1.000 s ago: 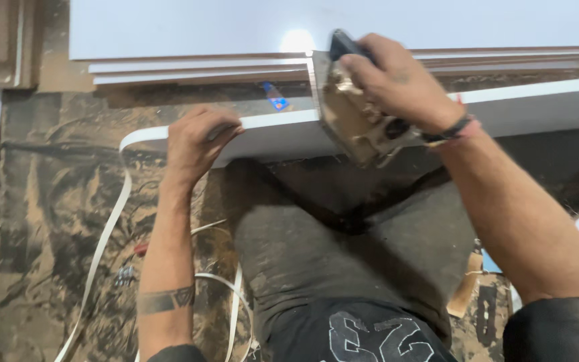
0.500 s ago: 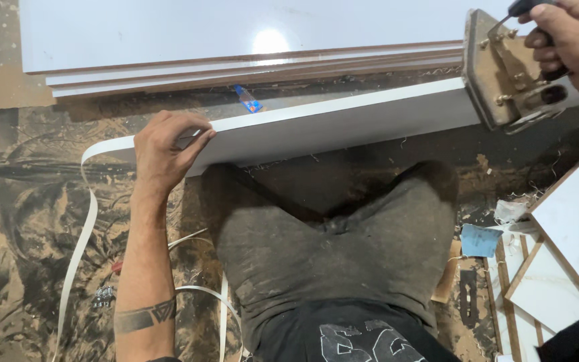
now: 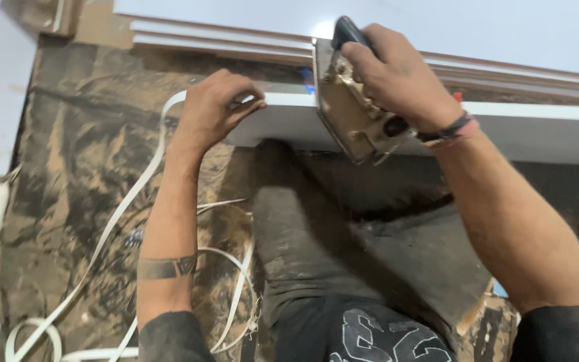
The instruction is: The person sits on the workshop floor and applies white edge banding tape to the raw edge of a long board, pressing it with a heated hand iron. They then run a sanding block along the banded edge to smooth it, reposition the board, and handle additional boards and tape pieces.
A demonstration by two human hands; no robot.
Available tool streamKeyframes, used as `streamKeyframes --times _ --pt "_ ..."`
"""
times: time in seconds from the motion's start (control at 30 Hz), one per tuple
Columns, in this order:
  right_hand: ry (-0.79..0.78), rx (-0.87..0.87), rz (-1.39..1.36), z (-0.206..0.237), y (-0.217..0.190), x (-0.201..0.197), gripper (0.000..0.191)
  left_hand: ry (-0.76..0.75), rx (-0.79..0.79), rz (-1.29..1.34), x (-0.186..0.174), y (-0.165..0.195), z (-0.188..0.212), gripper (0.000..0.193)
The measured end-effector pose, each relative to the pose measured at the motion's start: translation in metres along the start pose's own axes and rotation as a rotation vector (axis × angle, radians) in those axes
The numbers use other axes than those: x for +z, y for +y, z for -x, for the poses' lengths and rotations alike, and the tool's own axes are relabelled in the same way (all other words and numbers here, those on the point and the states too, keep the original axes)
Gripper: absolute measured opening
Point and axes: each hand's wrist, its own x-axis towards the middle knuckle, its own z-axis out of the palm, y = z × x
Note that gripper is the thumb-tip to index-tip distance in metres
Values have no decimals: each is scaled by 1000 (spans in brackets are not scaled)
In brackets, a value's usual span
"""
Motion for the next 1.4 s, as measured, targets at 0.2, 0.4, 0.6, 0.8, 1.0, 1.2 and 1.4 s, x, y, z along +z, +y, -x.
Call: streamKeyframes --times 0.2,0.4,0.6,0.8,1.0,1.2,1.4 --pt "-42 -67 -20 -47 -39 73 35 -42 -118 -6 -40 -46 24 19" --pt "-113 -58 -146 -73 -54 117 32 -41 -293 364 -51 -82 44 17" --pt "-113 -176 -104 -86 -67 145 26 -60 -436 683 -52 -121 56 19" --pt "-167 -76 -227 -86 -78 157 22 -157 -487 607 -45 -148 64 20" --pt "-191 -33 -271 -87 -80 160 20 -211 -449 653 -32 -155 61 24" --pt "-178 -64 -277 -86 -83 167 19 -218 -424 708 -26 -154 62 28" --pt "-147 -27 -248 -86 -86 176 21 -206 -380 670 -23 -155 63 28"
